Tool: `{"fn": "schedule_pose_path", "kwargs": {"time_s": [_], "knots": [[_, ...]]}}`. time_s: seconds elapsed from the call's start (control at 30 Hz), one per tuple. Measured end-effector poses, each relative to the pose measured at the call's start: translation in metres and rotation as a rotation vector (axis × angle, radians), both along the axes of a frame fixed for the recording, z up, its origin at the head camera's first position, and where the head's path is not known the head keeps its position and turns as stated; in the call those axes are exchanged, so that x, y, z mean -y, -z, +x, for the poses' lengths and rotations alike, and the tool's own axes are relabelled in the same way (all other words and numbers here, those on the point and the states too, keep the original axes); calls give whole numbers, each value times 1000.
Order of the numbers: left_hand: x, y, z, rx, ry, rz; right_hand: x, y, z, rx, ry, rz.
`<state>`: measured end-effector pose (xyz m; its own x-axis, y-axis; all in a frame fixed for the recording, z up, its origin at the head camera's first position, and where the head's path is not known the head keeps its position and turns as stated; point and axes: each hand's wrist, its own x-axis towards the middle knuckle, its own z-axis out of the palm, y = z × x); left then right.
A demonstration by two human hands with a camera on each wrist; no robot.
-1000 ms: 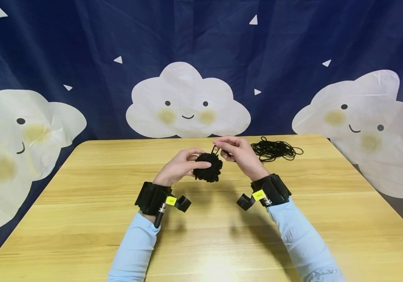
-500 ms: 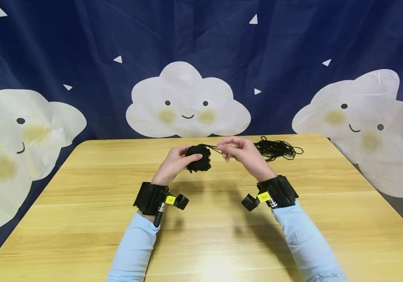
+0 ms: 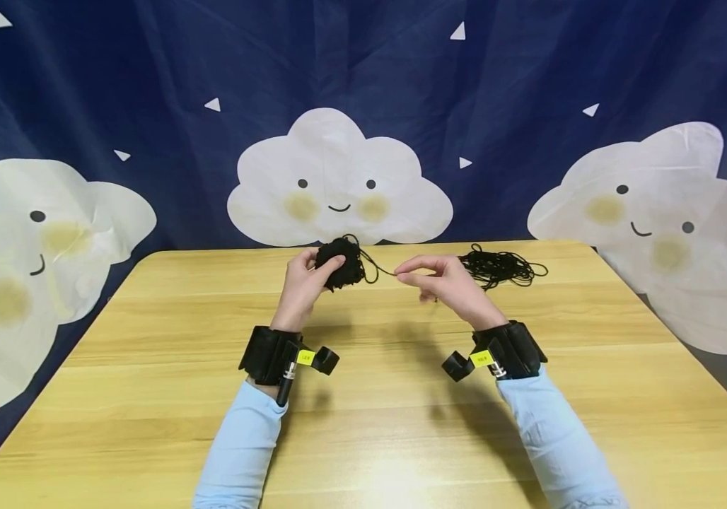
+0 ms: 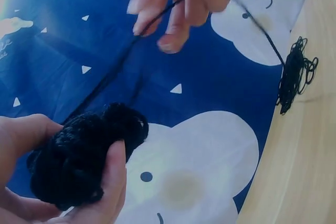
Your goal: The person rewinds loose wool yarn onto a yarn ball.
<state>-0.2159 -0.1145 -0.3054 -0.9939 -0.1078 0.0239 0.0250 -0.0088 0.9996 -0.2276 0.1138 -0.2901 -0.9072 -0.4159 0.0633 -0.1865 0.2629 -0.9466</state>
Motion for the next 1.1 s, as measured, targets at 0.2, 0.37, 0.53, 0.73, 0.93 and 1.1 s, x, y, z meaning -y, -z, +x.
{"fn": "schedule_pose_path", "kwargs": {"time_s": [0.2, 0.37, 0.53, 0.73, 0.93, 1.1], "knots": [[3, -2, -3, -17, -56, 27, -22, -1, -7, -7, 123, 48], [3, -3, -2, -16, -61, 17, -40, 1, -11, -14, 230, -41], [3, -3, -1, -23, -55, 15, -45, -2, -13, -39, 344, -460], [4, -3, 0, -28, -85, 55, -46, -6, -17, -68, 679, -632], [4, -3, 1, -52, 21, 59, -41, 1, -17, -5, 657, -225], [2, 8, -3, -131, 267, 18, -15, 14, -15, -139, 345, -78]]}}
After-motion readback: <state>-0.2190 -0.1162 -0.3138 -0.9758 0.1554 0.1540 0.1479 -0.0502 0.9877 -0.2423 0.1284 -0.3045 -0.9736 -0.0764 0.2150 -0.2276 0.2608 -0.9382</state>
